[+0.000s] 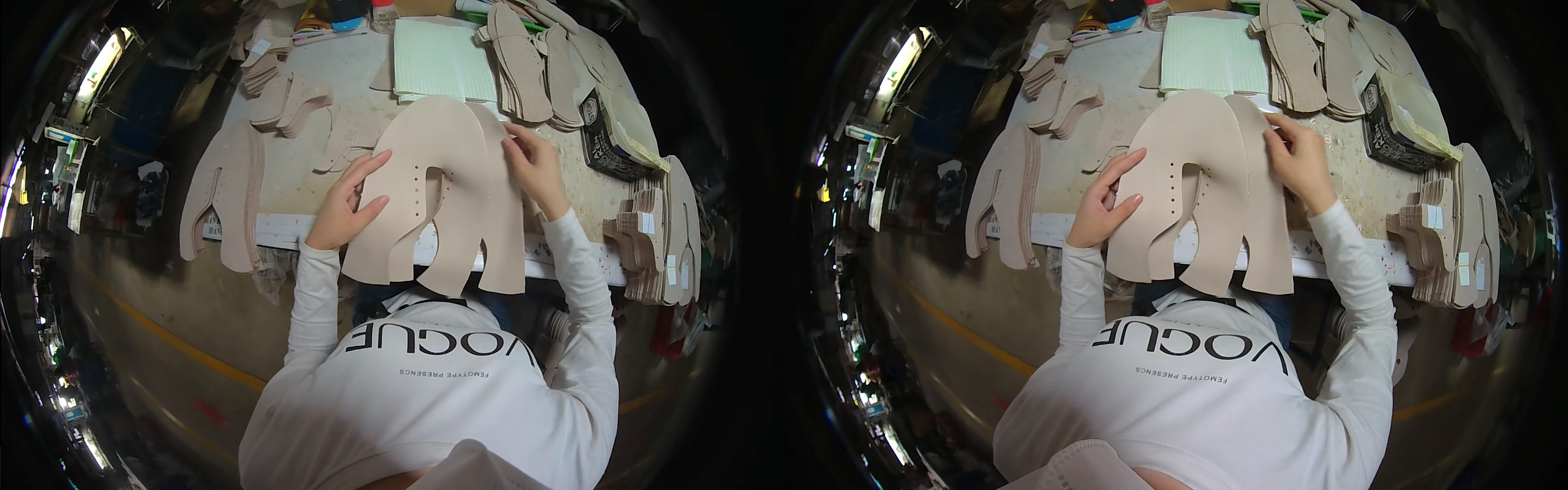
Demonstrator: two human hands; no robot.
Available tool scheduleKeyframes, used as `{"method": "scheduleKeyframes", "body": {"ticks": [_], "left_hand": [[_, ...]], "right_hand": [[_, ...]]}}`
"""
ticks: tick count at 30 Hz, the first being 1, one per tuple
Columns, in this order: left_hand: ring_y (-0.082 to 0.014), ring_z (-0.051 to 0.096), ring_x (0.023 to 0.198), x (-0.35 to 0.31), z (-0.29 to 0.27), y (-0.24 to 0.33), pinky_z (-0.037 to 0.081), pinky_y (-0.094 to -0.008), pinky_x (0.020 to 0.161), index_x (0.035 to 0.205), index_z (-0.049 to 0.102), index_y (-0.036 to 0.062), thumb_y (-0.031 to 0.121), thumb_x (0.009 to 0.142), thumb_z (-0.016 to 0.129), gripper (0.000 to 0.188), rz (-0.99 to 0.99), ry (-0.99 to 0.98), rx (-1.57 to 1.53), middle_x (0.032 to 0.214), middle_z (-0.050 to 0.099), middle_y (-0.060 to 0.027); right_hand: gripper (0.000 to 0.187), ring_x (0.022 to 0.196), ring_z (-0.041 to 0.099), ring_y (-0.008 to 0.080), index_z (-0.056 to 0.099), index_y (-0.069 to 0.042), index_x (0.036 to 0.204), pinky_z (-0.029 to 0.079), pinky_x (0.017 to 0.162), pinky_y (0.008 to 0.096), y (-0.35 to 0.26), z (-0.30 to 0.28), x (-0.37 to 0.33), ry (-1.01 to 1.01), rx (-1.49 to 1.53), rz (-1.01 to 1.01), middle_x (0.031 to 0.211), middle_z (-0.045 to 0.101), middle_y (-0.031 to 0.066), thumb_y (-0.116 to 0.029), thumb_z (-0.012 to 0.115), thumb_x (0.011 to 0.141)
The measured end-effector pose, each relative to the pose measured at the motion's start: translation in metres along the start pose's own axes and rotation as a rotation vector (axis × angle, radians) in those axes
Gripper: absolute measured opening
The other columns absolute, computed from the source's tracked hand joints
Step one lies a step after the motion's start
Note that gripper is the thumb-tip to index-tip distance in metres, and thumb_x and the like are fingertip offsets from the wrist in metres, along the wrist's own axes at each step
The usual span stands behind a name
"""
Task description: The person repeatedly picks small adhesive stickers from a sheet and places them onto beige shoe insoles. They handle the insoles one at a time, aligning the stickers, then stack the finished insoles on the table.
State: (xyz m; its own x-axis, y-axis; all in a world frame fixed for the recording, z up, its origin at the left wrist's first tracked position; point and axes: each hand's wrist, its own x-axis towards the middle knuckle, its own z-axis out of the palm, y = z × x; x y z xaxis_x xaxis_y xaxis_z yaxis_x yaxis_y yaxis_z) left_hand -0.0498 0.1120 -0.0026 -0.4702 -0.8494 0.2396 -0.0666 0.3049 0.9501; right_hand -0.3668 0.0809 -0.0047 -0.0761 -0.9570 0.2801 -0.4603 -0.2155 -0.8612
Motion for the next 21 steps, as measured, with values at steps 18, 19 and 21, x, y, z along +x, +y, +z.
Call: {"method": "scheduleKeyframes", "body": {"ticks": [18,19,21], "left_hand": [[-0.0129,0.046,0.119,0.012,0.004,-0.026,0.042,-0.0237,0.097,0.145,0.040,0.0036,-0.005,0.086,0.063,0.064,-0.251,-0.015,-0.058,0.144,0.038,-0.0076],[-0.0124,0.046,0.118,0.011,0.003,-0.024,0.044,-0.0232,0.095,0.145,0.040,0.0045,-0.005,0.086,0.063,0.064,-0.275,-0.029,-0.060,0.144,0.037,-0.0072],[-0.0120,0.046,0.117,0.011,0.002,-0.022,0.046,-0.0222,0.093,0.146,0.040,0.0066,-0.005,0.086,0.063,0.065,-0.274,-0.044,-0.015,0.146,0.036,-0.0067]], "right_hand": [[0.029,0.098,0.066,0.0119,0.065,-0.002,0.122,0.049,0.089,0.0227,-0.104,-0.160,-0.045,0.633,-0.062,-0.327,0.108,0.071,0.0108,-0.002,0.057,0.095],[0.030,0.104,0.064,0.0145,0.061,0.003,0.125,0.048,0.093,0.0234,-0.109,-0.163,-0.048,0.647,-0.099,-0.301,0.117,0.067,0.0130,-0.002,0.054,0.097],[0.029,0.103,0.064,0.0152,0.062,0.005,0.123,0.049,0.092,0.0238,-0.113,-0.166,-0.054,0.650,0.069,-0.324,0.117,0.067,0.0134,-0.003,0.055,0.096]]}}
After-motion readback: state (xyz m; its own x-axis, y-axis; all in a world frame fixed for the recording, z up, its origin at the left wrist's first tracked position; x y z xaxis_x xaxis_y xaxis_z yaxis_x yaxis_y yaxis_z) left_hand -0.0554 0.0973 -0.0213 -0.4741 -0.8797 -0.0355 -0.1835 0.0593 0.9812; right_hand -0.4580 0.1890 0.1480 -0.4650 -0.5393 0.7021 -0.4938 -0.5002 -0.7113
